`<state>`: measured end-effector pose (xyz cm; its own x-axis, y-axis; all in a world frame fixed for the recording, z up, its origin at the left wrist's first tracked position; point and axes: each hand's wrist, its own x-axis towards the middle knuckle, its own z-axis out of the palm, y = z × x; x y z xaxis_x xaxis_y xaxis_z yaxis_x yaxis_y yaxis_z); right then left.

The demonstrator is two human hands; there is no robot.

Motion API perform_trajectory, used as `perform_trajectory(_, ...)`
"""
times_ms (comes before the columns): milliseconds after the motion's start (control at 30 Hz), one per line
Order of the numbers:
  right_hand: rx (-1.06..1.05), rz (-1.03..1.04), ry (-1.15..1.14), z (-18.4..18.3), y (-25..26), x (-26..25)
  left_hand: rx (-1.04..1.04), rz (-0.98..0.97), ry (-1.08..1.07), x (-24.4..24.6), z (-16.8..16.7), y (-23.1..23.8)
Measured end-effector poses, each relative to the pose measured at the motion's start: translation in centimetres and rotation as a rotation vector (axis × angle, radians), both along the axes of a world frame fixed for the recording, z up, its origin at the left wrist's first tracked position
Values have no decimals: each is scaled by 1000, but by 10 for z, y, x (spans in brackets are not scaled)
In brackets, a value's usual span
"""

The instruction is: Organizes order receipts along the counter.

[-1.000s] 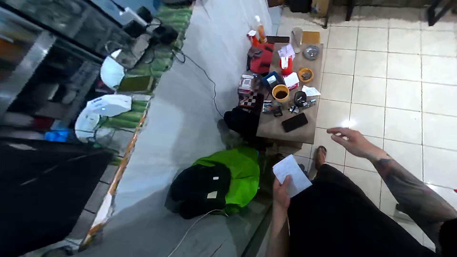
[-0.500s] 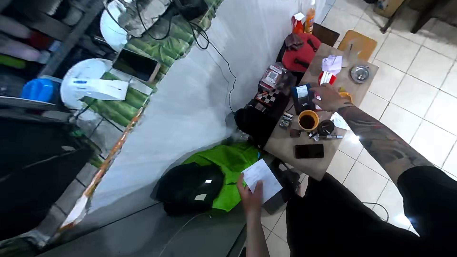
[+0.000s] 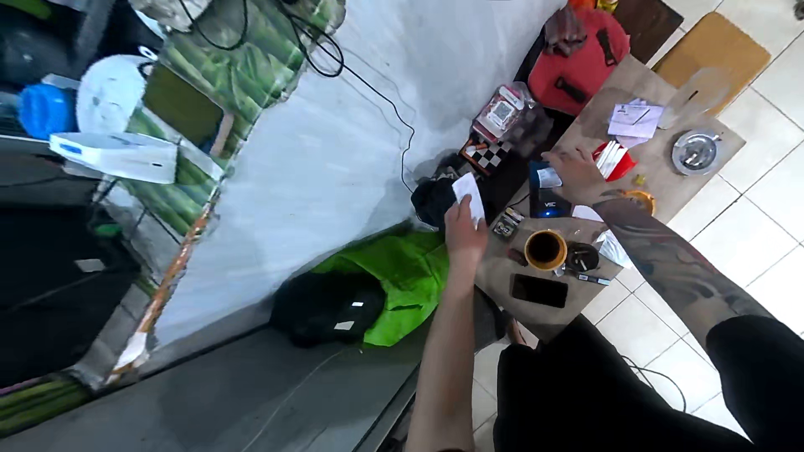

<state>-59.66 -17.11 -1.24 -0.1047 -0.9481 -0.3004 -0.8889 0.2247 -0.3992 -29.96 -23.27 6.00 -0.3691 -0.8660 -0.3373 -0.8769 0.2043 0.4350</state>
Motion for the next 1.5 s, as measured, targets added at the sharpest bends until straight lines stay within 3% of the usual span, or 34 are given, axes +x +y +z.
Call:
perform_trajectory(233,-4,-42,-228,-2,14,1,6,-95,-114,-93,-49,-18)
perform_trajectory(400,-210,320,-166,-1,31,-7,24,-143,-155,-122,-67,-18)
perform_trajectory(633,46,620,73,3,48,-21,56,-147,-234,-133,-80,-14)
perform_trajectory(767,49,584,15,-3,64,-37,46,-127,-249,-129,-83,-12)
perform_trajectory(833,155,586,-52,13,62,-45,39,-131,-235,-125,-82,-14)
perform_trajectory(933,124,570,-211,31,62,-57,34,-63,-28,-107,-69,-19)
perform_trajectory(1067,-115,283,-435,87,60,-38,42,129,621,-56,-27,-20)
perform_trajectory(1133,-211,225,-552,126,57,-8,34,172,836,-22,3,-8)
perform_trajectory(1233,-207,319,-834,174,57,59,52,240,1002,31,49,29)
perform_trajectory(1333,-79,578,-994,196,65,142,155,333,1099,84,90,86)
perform_trajectory(1400,-126,712,-902,205,71,194,209,383,1162,120,104,129)
perform_trajectory(1500,-374,756,-680,220,79,262,241,455,1298,175,107,190)
